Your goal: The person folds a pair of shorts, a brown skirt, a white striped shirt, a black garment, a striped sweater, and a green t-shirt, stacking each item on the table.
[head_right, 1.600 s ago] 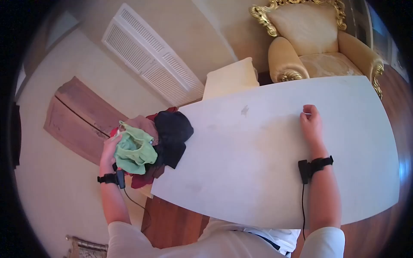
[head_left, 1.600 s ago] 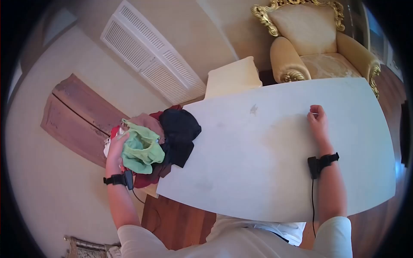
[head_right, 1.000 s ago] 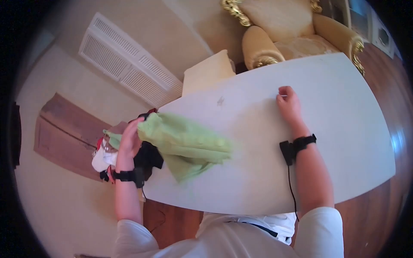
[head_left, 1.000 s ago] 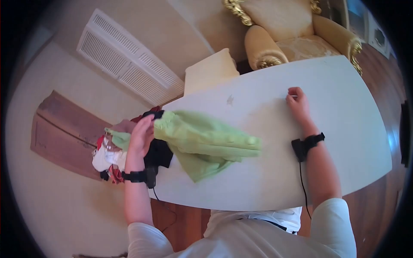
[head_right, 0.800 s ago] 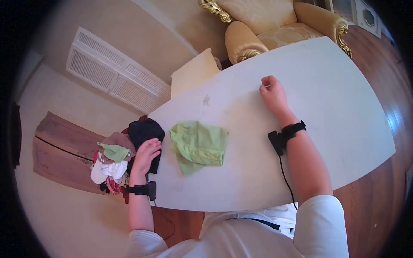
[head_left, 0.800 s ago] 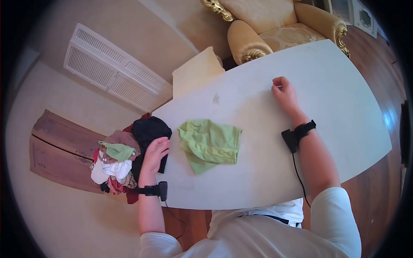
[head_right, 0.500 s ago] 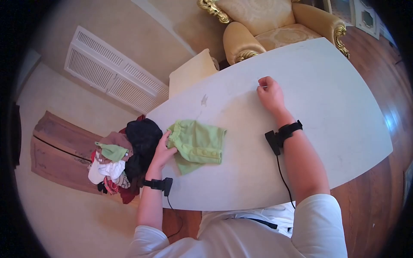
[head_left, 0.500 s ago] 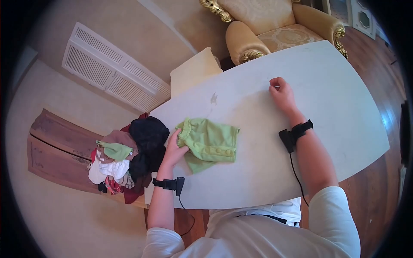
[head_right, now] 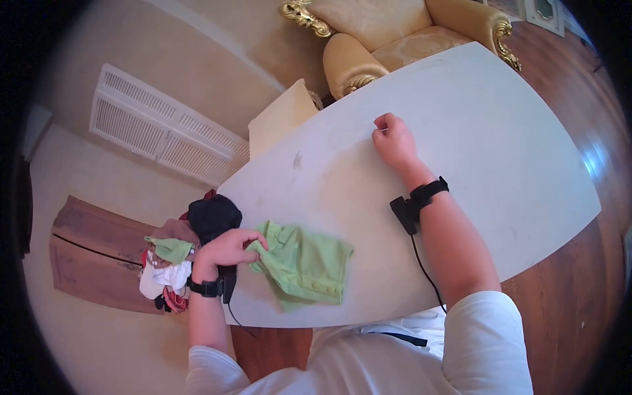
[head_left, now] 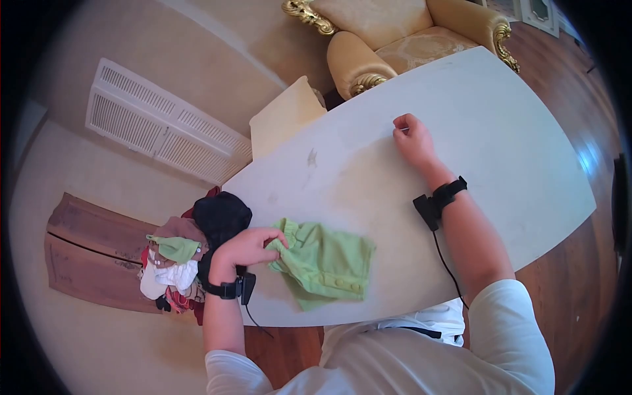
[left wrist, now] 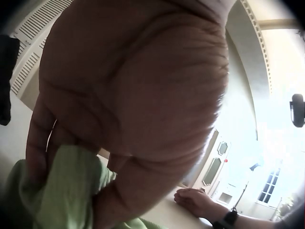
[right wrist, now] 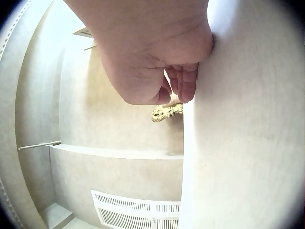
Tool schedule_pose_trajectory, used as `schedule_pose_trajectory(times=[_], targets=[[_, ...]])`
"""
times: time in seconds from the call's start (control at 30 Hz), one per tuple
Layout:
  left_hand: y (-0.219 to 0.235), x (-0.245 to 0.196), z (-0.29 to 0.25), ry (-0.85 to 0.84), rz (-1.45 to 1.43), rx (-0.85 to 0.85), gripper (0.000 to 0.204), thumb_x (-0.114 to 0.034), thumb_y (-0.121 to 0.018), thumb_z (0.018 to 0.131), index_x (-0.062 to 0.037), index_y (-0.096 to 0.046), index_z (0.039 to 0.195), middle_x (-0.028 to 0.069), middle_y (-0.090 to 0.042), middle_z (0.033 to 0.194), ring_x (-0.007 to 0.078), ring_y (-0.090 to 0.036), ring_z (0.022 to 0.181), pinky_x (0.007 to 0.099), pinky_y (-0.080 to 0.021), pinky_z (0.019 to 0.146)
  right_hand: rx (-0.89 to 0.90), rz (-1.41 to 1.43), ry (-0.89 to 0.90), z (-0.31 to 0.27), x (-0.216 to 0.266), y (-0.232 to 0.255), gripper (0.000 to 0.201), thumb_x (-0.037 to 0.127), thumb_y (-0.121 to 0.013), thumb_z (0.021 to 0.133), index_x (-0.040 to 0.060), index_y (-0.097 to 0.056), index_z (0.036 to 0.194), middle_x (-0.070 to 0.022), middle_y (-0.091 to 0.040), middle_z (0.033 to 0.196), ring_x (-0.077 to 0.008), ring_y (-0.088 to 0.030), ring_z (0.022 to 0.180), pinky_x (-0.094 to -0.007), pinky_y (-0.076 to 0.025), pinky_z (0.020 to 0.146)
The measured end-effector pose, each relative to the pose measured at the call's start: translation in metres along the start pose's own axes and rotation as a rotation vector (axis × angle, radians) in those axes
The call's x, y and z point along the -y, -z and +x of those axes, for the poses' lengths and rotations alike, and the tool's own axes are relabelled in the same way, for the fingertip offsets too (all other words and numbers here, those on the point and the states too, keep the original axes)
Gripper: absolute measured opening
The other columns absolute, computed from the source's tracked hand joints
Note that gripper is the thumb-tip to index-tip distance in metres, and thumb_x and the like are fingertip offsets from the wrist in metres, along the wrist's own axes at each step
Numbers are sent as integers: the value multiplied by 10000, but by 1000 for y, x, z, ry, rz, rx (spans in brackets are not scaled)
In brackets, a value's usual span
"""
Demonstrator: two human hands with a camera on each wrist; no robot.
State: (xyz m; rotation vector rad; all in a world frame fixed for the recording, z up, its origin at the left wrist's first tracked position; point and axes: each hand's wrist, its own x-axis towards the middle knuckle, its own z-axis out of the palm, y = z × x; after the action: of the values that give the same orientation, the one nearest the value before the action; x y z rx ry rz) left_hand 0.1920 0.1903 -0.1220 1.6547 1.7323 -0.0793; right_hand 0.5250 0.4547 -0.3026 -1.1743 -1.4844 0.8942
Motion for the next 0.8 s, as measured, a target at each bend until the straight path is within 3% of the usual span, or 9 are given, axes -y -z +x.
schedule_pose_trajectory(times=[0.07, 0.17, 0.27, 0.43, 0.57, 0.67, 0.77, 0.8], targets=[[7, 4, 14, -244, -133, -79, 359, -64, -688, 905, -64, -675, 1264, 54, -672, 1036, 126, -636, 951, 285, -530, 847, 5, -12, -16, -1, 4, 3, 274, 151, -632, 904, 19, -693, 1136, -168, -744, 1090, -329, -721, 995, -418, -570, 911], [10, -44, 22, -99, -1139, -535, 387, -211, -632, 1046, -50, -574, 1393, 111, -672, 1198, 222, -668, 1101, 351, -542, 986, 20, -13, -27, -1, 5, 5, 272, 154, -633, 905, 19, -694, 1133, -168, -745, 1090, -325, -721, 996, -417, -570, 911], [6, -32, 32, -187, -1243, -618, 469, -356, -556, 1102, -44, -519, 1450, 151, -663, 1277, 304, -665, 1184, 426, -526, 1066, 35, 9, -8, -1, 4, 8, 278, 154, -632, 903, 14, -696, 1135, -171, -745, 1085, -321, -722, 990, -417, -570, 906], [-48, 28, 62, -172, -716, -516, 443, -203, -628, 1060, -17, -527, 1450, 148, -648, 1354, 264, -629, 1273, 395, -486, 1115, 20, 28, 7, 0, 0, 4, 282, 162, -639, 900, 4, -698, 1127, -176, -745, 1074, -316, -723, 987, -413, -571, 902], [-97, 2, 76, -170, -120, -504, 529, -155, -703, 1007, -4, -507, 1475, 162, -606, 1433, 259, -625, 1295, 381, -483, 1107, 16, 6, 30, 2, -3, 3, 278, 162, -638, 899, 1, -701, 1116, -177, -746, 1068, -320, -724, 979, -414, -572, 896], [-114, -42, 82, -259, -69, -516, 737, -335, -764, 960, -2, -451, 1538, 246, -399, 1613, 366, -453, 1472, 450, -390, 1188, 1, -4, 45, 1, -2, 3, 278, 156, -635, 896, 1, -703, 1116, -177, -747, 1063, -322, -725, 969, -417, -573, 887], [-133, -56, 93, -135, 253, -440, 999, -616, -734, 900, -10, -363, 1603, 282, -159, 1712, 446, -202, 1582, 535, -215, 1262, 23, -16, 24, 2, -1, 4, 279, 156, -639, 896, 1, -705, 1118, -175, -747, 1065, -323, -726, 974, -417, -573, 893], [-137, -60, 97, -114, 290, -427, 1065, -685, -706, 874, -12, -340, 1614, 289, -140, 1715, 459, -150, 1588, 555, -160, 1265, 21, -18, 26, 3, -1, 4, 276, 160, -647, 896, 2, -706, 1115, -177, -747, 1065, -324, -727, 974, -418, -574, 894]])
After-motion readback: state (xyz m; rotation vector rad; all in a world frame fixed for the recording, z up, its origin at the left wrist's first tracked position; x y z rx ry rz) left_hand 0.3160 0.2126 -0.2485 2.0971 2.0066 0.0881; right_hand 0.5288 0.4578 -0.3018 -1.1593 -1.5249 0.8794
